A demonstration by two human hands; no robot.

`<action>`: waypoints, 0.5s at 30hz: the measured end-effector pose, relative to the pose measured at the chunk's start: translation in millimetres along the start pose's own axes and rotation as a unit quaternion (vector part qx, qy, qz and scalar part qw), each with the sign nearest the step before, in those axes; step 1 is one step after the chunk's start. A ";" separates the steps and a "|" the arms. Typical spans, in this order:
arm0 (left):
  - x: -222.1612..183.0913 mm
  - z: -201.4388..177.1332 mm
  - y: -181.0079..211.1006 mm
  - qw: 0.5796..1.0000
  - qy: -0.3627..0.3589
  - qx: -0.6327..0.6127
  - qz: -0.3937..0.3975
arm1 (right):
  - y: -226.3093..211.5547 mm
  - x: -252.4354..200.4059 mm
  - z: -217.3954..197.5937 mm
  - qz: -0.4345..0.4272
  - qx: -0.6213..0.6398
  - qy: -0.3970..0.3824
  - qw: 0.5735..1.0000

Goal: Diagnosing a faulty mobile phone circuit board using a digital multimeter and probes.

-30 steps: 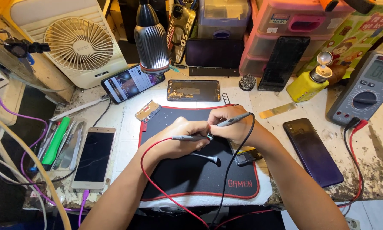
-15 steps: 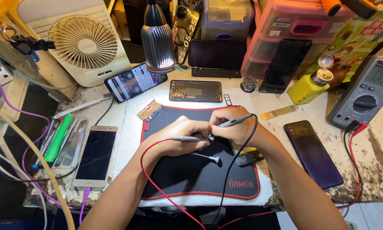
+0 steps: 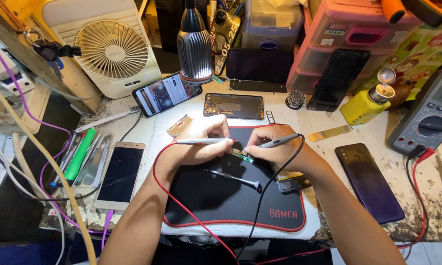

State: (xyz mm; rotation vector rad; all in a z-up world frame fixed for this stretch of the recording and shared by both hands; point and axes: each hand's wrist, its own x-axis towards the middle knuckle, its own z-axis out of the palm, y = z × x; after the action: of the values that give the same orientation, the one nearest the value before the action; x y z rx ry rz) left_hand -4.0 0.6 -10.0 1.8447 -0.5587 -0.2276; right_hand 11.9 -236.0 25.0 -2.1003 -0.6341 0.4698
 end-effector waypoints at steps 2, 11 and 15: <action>-0.3 -6.1 4.9 0.999 0.013 0.034 -0.003 | -1.6 -0.9 0.2 0.001 0.001 -0.001 1.000; 3.3 -5.5 6.8 0.985 -0.001 0.173 -0.015 | -0.1 -1.6 0.1 -0.002 -0.005 -0.005 1.000; 0.0 -2.8 -0.2 0.986 -0.016 0.160 -0.038 | -0.1 -1.9 0.4 -0.003 -0.012 -0.002 1.000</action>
State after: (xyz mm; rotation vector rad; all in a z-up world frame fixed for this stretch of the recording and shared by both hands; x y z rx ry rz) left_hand -2.7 3.0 -9.3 2.1795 -0.5721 -0.2294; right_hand 10.1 -236.9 25.0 -2.1200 -0.6513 0.4638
